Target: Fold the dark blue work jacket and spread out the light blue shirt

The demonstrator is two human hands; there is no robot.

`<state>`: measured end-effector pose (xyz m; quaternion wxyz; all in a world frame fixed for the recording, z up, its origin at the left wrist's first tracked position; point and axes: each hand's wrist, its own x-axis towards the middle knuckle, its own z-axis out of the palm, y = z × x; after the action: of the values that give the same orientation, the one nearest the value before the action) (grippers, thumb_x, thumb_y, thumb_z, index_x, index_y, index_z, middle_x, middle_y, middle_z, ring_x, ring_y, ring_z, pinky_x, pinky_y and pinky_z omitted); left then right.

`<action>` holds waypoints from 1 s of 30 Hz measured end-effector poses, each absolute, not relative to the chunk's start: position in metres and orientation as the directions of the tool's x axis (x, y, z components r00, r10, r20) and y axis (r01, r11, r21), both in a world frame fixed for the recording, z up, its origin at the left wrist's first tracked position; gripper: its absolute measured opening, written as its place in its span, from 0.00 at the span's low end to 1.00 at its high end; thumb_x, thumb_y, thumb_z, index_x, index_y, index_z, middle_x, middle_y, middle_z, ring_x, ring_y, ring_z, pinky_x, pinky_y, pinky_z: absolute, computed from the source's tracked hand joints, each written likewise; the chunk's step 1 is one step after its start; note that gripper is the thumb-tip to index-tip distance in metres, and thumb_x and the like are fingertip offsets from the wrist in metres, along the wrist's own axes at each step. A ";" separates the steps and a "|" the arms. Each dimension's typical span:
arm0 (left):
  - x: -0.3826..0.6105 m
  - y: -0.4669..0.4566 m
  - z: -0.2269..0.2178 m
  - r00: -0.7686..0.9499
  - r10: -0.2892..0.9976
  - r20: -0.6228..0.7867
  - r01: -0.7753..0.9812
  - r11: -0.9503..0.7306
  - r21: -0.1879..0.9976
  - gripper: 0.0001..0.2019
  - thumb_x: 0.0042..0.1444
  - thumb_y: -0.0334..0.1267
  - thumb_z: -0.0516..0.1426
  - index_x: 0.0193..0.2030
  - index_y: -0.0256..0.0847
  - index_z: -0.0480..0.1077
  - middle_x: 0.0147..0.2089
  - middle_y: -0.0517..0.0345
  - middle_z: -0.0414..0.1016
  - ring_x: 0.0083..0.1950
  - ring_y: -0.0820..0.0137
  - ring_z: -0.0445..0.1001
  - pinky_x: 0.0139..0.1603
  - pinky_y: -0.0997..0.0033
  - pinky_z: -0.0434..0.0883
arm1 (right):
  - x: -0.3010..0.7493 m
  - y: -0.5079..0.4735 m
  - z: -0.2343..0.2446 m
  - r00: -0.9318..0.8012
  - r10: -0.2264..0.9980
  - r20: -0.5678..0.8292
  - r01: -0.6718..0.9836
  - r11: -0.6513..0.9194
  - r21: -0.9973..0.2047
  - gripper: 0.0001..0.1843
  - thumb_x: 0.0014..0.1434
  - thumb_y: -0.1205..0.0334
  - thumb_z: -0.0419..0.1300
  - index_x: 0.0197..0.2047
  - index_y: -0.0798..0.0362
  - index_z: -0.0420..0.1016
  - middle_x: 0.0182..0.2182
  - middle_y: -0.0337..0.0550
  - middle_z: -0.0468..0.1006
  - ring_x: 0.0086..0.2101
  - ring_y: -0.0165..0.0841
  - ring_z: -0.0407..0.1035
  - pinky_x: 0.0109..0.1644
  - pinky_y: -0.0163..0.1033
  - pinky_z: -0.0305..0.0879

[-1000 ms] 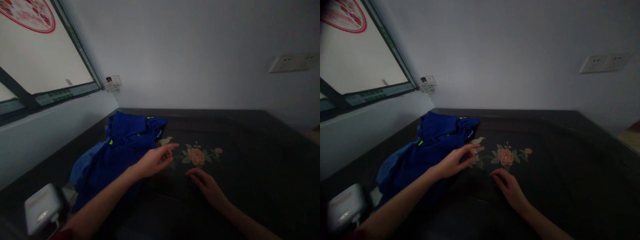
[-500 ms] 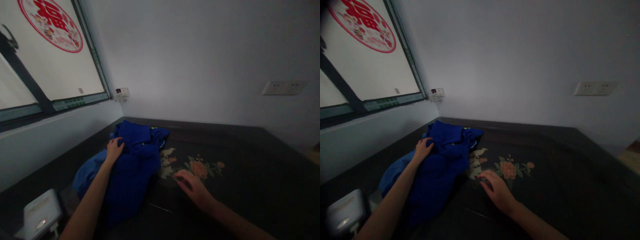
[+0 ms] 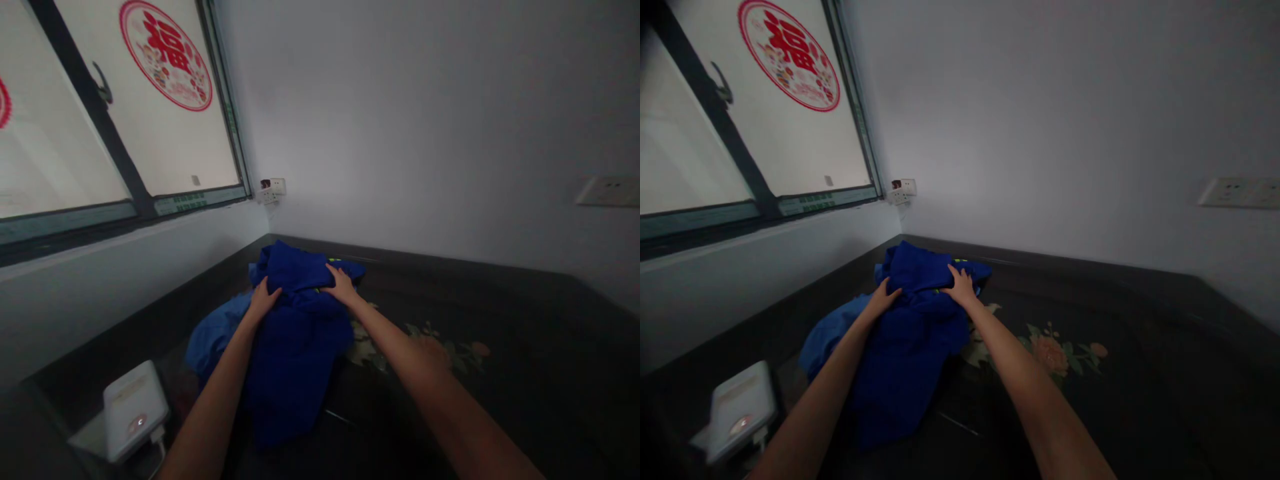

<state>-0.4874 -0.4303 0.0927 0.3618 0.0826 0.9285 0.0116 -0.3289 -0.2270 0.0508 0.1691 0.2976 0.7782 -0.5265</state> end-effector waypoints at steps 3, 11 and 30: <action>-0.476 -0.428 0.092 -0.695 0.218 -0.685 0.172 0.976 0.136 0.40 0.55 0.46 0.58 0.70 0.37 0.46 0.68 0.39 0.55 0.68 0.56 0.56 0.65 0.56 0.58 | -0.329 -0.242 0.049 -0.785 0.213 -0.582 0.620 0.301 -0.725 0.29 0.51 0.61 0.65 0.58 0.46 0.69 0.53 0.48 0.72 0.54 0.43 0.63 0.59 0.48 0.54; -0.461 -0.412 0.111 -0.600 0.327 -0.730 0.364 0.924 0.116 0.28 0.60 0.38 0.53 0.67 0.49 0.55 0.61 0.52 0.69 0.60 0.58 0.69 0.59 0.59 0.65 | -0.314 -0.238 0.058 -0.801 0.219 -0.558 0.598 0.351 -0.720 0.14 0.56 0.71 0.56 0.43 0.51 0.79 0.41 0.46 0.76 0.47 0.37 0.65 0.54 0.39 0.59; -0.349 -0.295 0.222 -0.040 0.815 -0.578 0.297 0.562 0.772 0.33 0.62 0.43 0.53 0.71 0.48 0.44 0.65 0.52 0.61 0.64 0.63 0.62 0.66 0.60 0.57 | -0.157 -0.038 0.165 -0.512 0.766 -0.389 0.614 0.009 -0.789 0.13 0.51 0.63 0.58 0.37 0.54 0.81 0.35 0.43 0.82 0.38 0.38 0.75 0.49 0.44 0.67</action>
<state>-0.3493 -0.2947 0.2221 0.5606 0.4070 0.6831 0.2314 -0.1572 -0.0382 0.1654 -0.0749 0.4883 0.7064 -0.5070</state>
